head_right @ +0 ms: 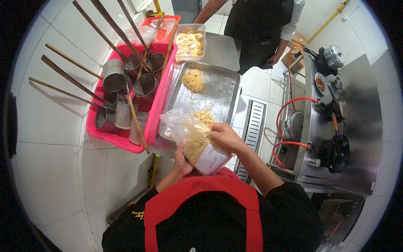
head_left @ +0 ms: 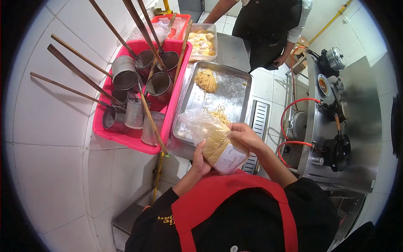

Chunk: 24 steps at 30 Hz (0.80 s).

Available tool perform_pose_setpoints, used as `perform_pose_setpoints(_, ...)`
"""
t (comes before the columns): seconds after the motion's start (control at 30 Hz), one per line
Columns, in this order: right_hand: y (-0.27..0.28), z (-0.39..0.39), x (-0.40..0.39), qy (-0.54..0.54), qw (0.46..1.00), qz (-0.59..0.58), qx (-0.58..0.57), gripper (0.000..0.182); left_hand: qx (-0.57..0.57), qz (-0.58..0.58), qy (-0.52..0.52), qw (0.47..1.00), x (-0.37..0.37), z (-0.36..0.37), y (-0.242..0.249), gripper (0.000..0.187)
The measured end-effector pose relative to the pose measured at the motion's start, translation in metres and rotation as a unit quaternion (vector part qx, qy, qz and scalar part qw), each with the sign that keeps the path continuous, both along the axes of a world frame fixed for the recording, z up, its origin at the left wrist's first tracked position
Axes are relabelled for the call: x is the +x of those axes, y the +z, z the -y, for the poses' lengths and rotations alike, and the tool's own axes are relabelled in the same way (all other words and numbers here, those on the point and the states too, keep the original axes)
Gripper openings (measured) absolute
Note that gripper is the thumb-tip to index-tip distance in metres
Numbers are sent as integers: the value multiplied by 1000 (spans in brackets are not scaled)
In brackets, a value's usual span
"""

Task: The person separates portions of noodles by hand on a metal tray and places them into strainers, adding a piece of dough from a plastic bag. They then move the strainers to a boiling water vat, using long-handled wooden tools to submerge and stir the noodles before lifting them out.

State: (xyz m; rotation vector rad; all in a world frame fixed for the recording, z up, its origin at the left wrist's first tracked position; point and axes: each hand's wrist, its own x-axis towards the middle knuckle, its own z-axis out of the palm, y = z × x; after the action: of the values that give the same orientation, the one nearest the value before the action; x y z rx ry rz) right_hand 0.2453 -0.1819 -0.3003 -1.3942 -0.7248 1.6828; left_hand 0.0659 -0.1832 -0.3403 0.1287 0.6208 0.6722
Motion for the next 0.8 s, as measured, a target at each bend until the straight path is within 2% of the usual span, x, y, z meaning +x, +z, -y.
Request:
perform_pose_setpoints(0.13,0,0,14,88,991,94,-23,13,-19,27,-19,999,-3,5,-4,50)
perform_pose_setpoints(0.23,-8,4,11,65,990,125,8,15,-27,23,-16,999,0,6,-1,48)
perform_pose_setpoints(0.33,-20,9,10,16,1000,14,16,15,-17,53,-16,998,1,5,-5,46)
perform_pose_setpoints(0.43,4,12,2,-44,998,-37,34,16,-33,44,-18,998,2,5,-9,46)
perform_pose_setpoints(0.53,3,13,3,-26,997,-58,48,21,-37,52,-26,998,2,6,-8,46)
perform_pose_setpoints(0.73,-7,8,13,119,986,113,-3,29,-29,61,-46,997,0,1,-6,46)
perform_pose_setpoints(0.8,-14,11,9,73,993,50,73,33,-27,55,-51,997,-3,1,-4,47)
